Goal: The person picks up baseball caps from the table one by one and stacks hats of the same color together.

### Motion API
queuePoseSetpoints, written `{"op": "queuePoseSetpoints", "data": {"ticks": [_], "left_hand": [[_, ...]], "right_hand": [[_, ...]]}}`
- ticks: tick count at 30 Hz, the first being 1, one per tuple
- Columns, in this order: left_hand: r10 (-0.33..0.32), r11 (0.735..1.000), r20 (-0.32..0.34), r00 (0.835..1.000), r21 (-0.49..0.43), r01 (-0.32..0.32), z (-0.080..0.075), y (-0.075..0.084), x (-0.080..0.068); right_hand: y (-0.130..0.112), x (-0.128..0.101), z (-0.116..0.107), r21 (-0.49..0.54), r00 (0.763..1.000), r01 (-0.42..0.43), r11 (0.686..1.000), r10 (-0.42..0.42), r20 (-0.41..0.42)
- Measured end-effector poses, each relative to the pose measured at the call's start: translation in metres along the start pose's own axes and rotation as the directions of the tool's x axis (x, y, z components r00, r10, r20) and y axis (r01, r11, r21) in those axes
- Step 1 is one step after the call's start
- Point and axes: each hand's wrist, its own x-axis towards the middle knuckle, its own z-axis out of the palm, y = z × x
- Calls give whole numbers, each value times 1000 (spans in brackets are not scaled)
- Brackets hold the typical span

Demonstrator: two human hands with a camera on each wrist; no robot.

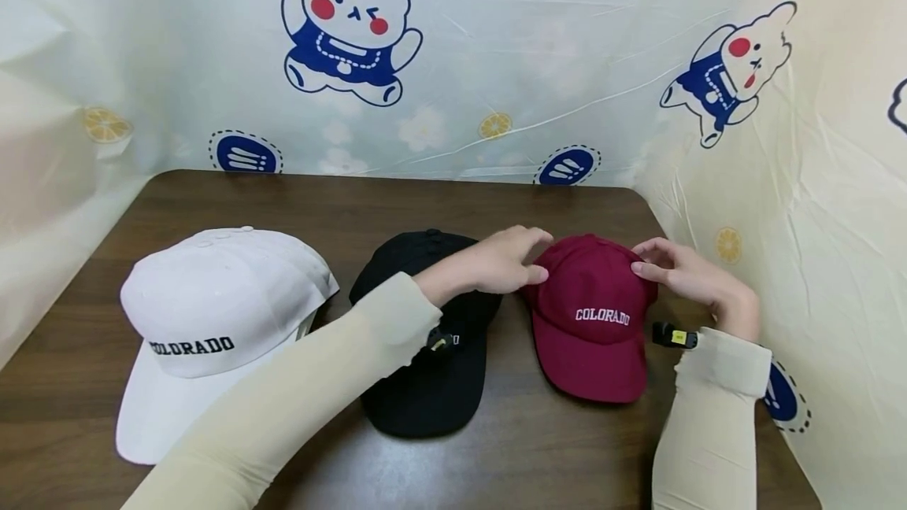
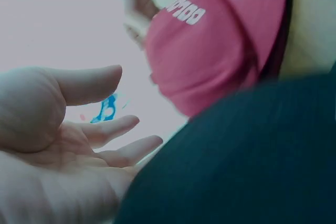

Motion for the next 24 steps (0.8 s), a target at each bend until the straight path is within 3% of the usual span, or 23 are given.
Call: {"op": "queuePoseSetpoints", "data": {"ticks": [6,10,17,24], "left_hand": [[15,999,-126,992,44,-10,-40,-14,-40],[9,997,-233,973,77,10,-63,-28,-72],[-47,986,-404,914,128,107,-88,-56,-122],[-92,942,-507,857,235,239,-87,-78,-157]], "right_hand": [[-13,-11,-8,-27,1000,9,1000,-10,-21],[-26,-23,-12,-17,998,26,1000,-27,-63],[-52,-37,-9,-110,986,66,992,-82,-146],[-76,-31,11,-195,969,118,974,-156,-193]]}}
